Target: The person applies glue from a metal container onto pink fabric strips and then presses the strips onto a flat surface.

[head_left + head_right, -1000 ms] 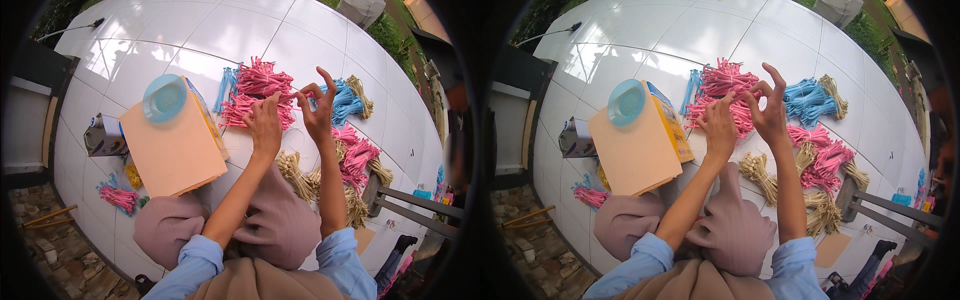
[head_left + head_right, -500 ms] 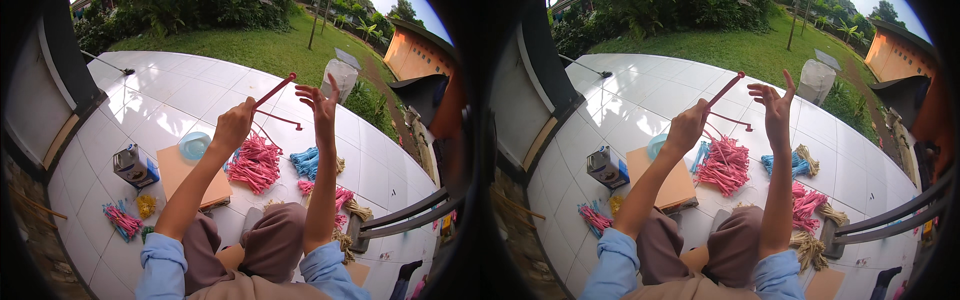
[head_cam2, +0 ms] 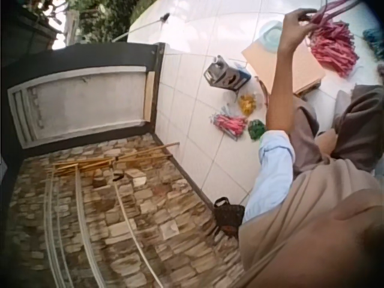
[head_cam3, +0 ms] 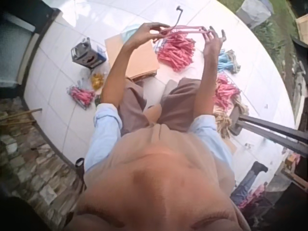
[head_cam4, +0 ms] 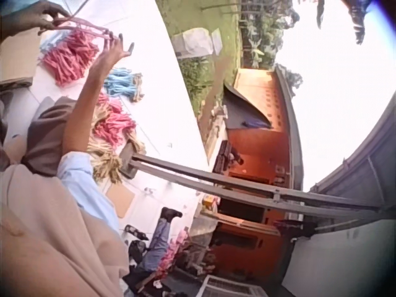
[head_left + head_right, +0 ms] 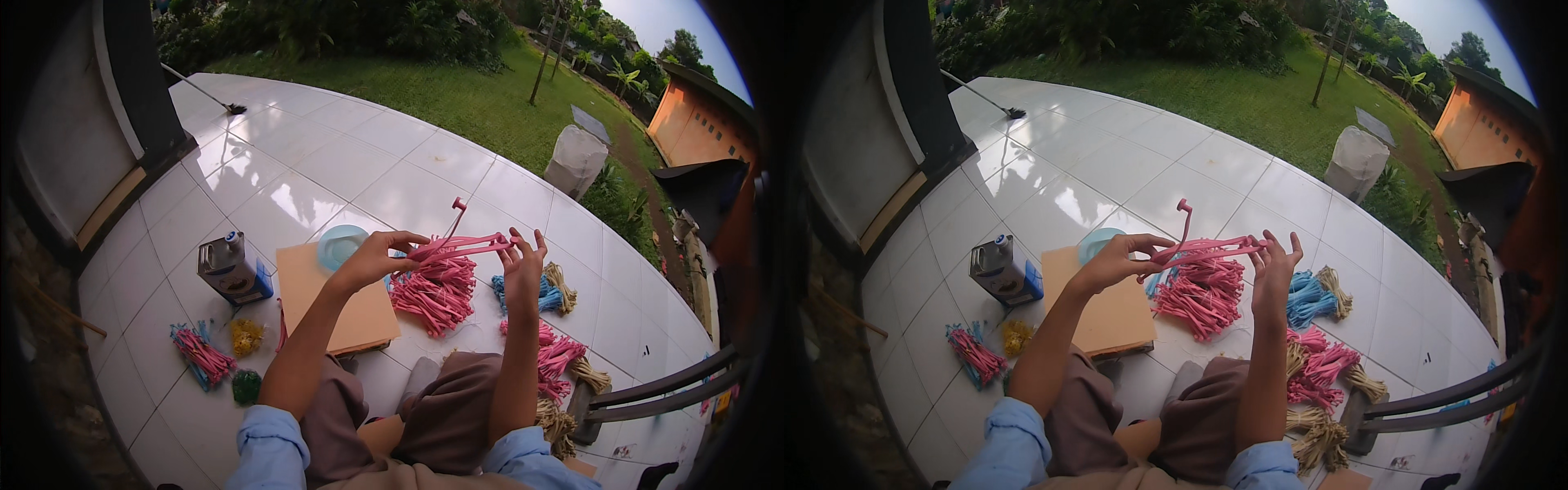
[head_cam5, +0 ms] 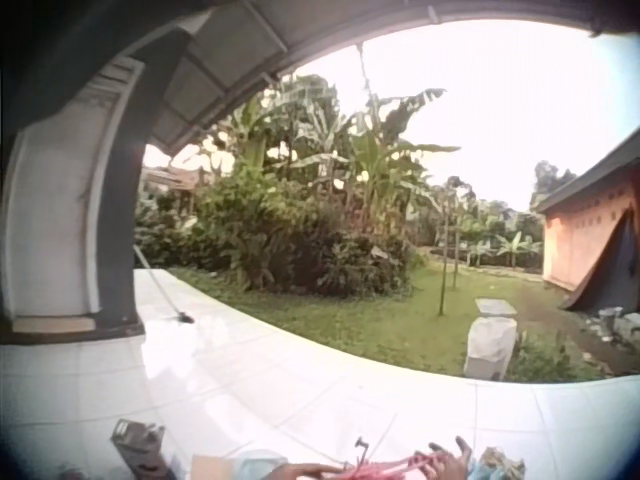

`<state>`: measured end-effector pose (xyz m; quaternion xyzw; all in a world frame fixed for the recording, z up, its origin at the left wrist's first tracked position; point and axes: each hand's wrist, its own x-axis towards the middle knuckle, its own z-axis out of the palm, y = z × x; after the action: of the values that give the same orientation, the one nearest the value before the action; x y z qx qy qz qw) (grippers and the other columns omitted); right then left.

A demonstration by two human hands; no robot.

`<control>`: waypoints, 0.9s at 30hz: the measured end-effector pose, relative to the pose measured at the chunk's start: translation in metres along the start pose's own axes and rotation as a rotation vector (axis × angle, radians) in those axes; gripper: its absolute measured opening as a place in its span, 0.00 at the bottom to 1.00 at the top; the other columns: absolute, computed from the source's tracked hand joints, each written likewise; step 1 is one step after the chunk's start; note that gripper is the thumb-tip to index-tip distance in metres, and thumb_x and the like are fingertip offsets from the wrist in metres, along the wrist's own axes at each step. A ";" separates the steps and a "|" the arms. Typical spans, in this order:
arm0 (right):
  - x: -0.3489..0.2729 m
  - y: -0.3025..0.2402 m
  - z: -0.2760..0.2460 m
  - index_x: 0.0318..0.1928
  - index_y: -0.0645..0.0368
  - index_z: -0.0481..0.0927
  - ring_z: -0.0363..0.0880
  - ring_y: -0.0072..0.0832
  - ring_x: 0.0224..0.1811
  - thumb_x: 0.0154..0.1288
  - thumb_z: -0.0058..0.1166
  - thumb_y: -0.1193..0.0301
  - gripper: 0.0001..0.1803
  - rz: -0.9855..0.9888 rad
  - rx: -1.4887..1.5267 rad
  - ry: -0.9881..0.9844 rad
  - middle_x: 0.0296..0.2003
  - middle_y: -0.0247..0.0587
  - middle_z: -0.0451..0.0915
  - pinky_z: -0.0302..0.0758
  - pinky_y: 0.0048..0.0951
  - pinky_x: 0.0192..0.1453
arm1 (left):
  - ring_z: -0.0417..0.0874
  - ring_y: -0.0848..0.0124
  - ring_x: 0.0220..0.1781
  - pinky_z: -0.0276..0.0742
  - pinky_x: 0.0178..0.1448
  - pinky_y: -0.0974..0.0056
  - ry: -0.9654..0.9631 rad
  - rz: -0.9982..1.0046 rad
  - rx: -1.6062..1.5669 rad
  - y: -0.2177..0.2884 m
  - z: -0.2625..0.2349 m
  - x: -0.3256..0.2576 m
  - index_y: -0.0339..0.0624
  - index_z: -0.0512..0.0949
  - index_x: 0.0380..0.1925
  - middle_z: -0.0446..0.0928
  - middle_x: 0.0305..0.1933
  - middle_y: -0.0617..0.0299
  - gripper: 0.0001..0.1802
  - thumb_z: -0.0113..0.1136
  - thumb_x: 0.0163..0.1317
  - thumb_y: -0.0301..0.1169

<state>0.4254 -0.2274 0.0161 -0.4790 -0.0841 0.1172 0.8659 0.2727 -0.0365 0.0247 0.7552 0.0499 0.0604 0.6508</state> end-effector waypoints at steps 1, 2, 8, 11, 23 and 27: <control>0.007 0.001 -0.009 0.64 0.55 0.43 0.68 0.39 0.54 0.64 0.43 0.72 0.32 -0.029 -0.019 0.106 0.56 0.54 0.62 0.66 0.38 0.58 | 0.77 0.75 0.33 0.74 0.34 0.70 0.091 0.005 0.165 -0.004 0.001 0.003 0.35 0.77 0.44 0.78 0.35 0.58 0.15 0.60 0.56 0.26; 0.012 0.003 -0.016 0.64 0.55 0.45 0.66 0.38 0.56 0.63 0.45 0.72 0.33 -0.060 -0.039 0.213 0.57 0.52 0.61 0.63 0.38 0.60 | 0.78 0.74 0.30 0.74 0.32 0.70 0.179 0.010 0.330 -0.009 0.004 0.006 0.35 0.78 0.40 0.80 0.31 0.59 0.14 0.63 0.54 0.29; 0.004 -0.001 -0.003 0.59 0.56 0.56 0.65 0.32 0.53 0.61 0.47 0.73 0.26 -0.199 -0.262 0.191 0.54 0.46 0.62 0.64 0.36 0.58 | 0.80 0.59 0.31 0.74 0.37 0.61 0.387 0.247 0.912 -0.053 0.033 0.028 0.34 0.77 0.33 0.78 0.27 0.51 0.13 0.57 0.60 0.35; 0.003 0.005 -0.002 0.58 0.57 0.59 0.66 0.30 0.53 0.61 0.48 0.72 0.25 -0.164 -0.287 0.100 0.53 0.45 0.63 0.65 0.35 0.57 | 0.79 0.56 0.27 0.73 0.33 0.58 0.428 0.199 0.931 -0.065 0.038 0.035 0.35 0.75 0.33 0.76 0.24 0.49 0.12 0.54 0.62 0.35; -0.023 0.029 0.016 0.59 0.57 0.60 0.80 0.32 0.42 0.58 0.58 0.72 0.30 -0.040 -0.733 -0.773 0.38 0.47 0.79 0.76 0.30 0.48 | 0.77 0.76 0.21 0.73 0.25 0.71 0.578 0.200 0.099 -0.017 0.038 0.036 0.35 0.74 0.38 0.74 0.37 0.58 0.17 0.54 0.64 0.41; -0.024 0.035 0.024 0.60 0.59 0.56 0.80 0.29 0.42 0.59 0.57 0.75 0.31 -0.100 -0.506 -0.574 0.38 0.47 0.79 0.77 0.29 0.47 | 0.78 0.75 0.38 0.74 0.45 0.70 0.496 0.158 0.042 -0.027 0.046 0.026 0.35 0.73 0.39 0.75 0.36 0.61 0.19 0.56 0.62 0.43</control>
<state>0.3919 -0.1964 -0.0017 -0.6205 -0.3727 0.1796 0.6663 0.3057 -0.0738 -0.0086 0.7323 0.1498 0.2935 0.5960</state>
